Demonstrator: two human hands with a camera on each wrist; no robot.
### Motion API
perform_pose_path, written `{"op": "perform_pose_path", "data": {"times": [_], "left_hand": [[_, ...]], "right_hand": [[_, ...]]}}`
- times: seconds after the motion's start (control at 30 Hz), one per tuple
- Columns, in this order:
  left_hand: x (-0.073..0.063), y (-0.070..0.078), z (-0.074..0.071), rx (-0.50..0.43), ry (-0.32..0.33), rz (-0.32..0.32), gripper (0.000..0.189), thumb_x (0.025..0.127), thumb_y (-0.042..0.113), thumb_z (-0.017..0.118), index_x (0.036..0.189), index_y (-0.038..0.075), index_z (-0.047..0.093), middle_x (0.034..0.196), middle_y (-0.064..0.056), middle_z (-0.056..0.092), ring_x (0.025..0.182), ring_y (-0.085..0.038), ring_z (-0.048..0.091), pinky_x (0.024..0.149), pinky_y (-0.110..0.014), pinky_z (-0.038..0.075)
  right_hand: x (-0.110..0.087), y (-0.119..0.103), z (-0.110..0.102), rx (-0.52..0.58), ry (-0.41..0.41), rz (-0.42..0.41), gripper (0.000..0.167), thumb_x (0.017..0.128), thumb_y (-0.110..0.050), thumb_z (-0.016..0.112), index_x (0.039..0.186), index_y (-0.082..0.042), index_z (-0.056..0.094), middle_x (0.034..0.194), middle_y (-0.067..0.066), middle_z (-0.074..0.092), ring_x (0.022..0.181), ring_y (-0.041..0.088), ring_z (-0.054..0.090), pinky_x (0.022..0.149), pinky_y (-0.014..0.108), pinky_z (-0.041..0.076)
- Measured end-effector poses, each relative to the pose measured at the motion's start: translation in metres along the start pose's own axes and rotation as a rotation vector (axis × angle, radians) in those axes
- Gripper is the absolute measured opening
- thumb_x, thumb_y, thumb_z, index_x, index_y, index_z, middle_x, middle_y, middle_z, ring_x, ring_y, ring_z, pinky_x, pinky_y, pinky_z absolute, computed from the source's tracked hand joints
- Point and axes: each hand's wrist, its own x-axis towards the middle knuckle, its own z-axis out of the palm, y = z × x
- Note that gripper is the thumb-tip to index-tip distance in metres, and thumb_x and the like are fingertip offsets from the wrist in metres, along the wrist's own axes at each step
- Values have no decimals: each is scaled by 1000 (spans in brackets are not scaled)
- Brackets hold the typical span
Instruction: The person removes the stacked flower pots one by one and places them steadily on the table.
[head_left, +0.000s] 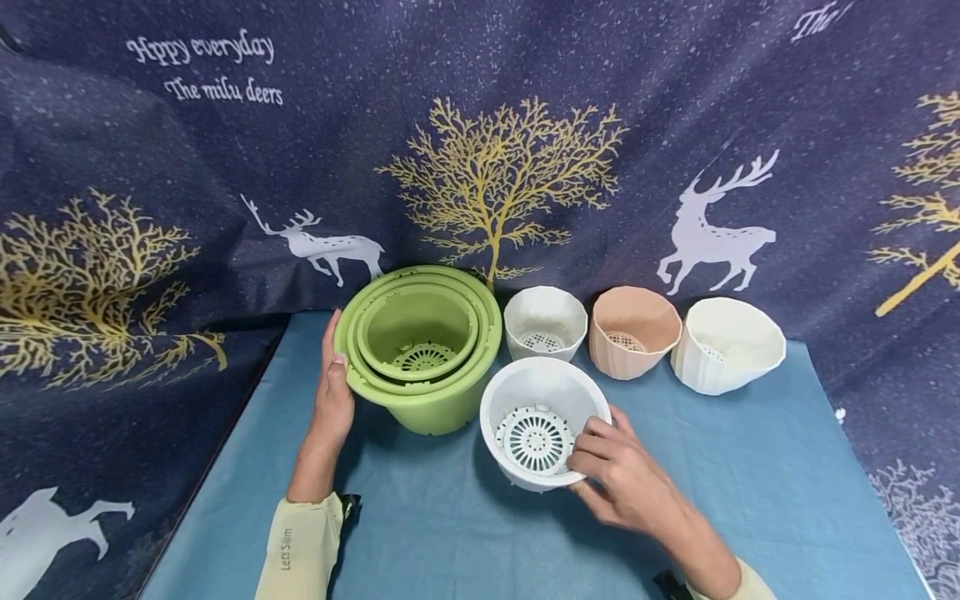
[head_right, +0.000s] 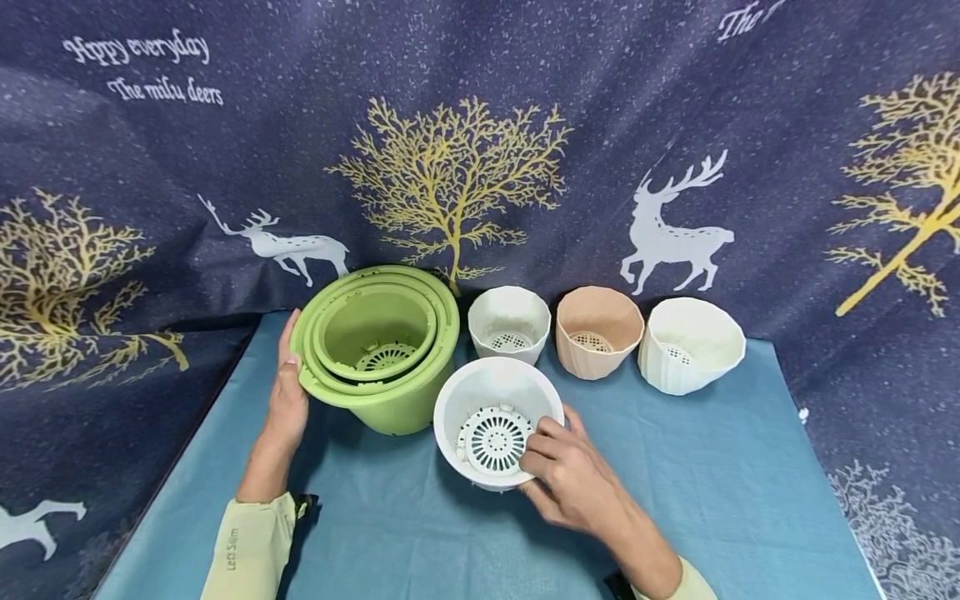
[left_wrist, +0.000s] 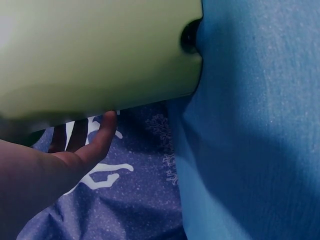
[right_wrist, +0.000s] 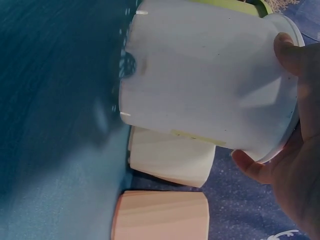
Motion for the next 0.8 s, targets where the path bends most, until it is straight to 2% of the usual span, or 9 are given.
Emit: {"op": "perform_pose_path", "data": {"times": [0.1, 0.3, 0.6, 0.8], "left_hand": [[0, 0, 0, 5, 2, 0, 59, 114, 23, 22, 172, 17, 12, 177, 0, 13, 160, -20, 13, 123, -20, 16], [-1, 1, 1, 8, 5, 3, 59, 114, 23, 22, 172, 15, 12, 177, -2, 12, 160, -20, 12, 123, -21, 16], [-1, 1, 0, -6, 8, 1, 59, 114, 23, 22, 172, 17, 12, 177, -1, 13, 160, -20, 13, 123, -20, 16], [0, 2, 0, -7, 0, -1, 60, 114, 24, 22, 172, 16, 11, 177, -4, 13, 160, -20, 13, 123, -20, 16]], "right_hand": [[0, 1, 1, -2, -1, 4, 11, 93, -27, 69, 84, -21, 68, 82, -11, 62, 87, 16, 55, 96, 58, 35], [-1, 2, 3, -10, -16, 16, 10, 91, -26, 70, 82, -21, 67, 81, -11, 61, 86, 16, 54, 96, 57, 35], [2, -4, 2, -54, -136, 137, 14, 86, -28, 77, 82, -23, 65, 85, -10, 63, 90, 15, 54, 105, 57, 34], [2, -6, 1, -84, -169, 168, 15, 86, -31, 78, 83, -23, 66, 88, -10, 63, 90, 15, 53, 103, 58, 34]]}}
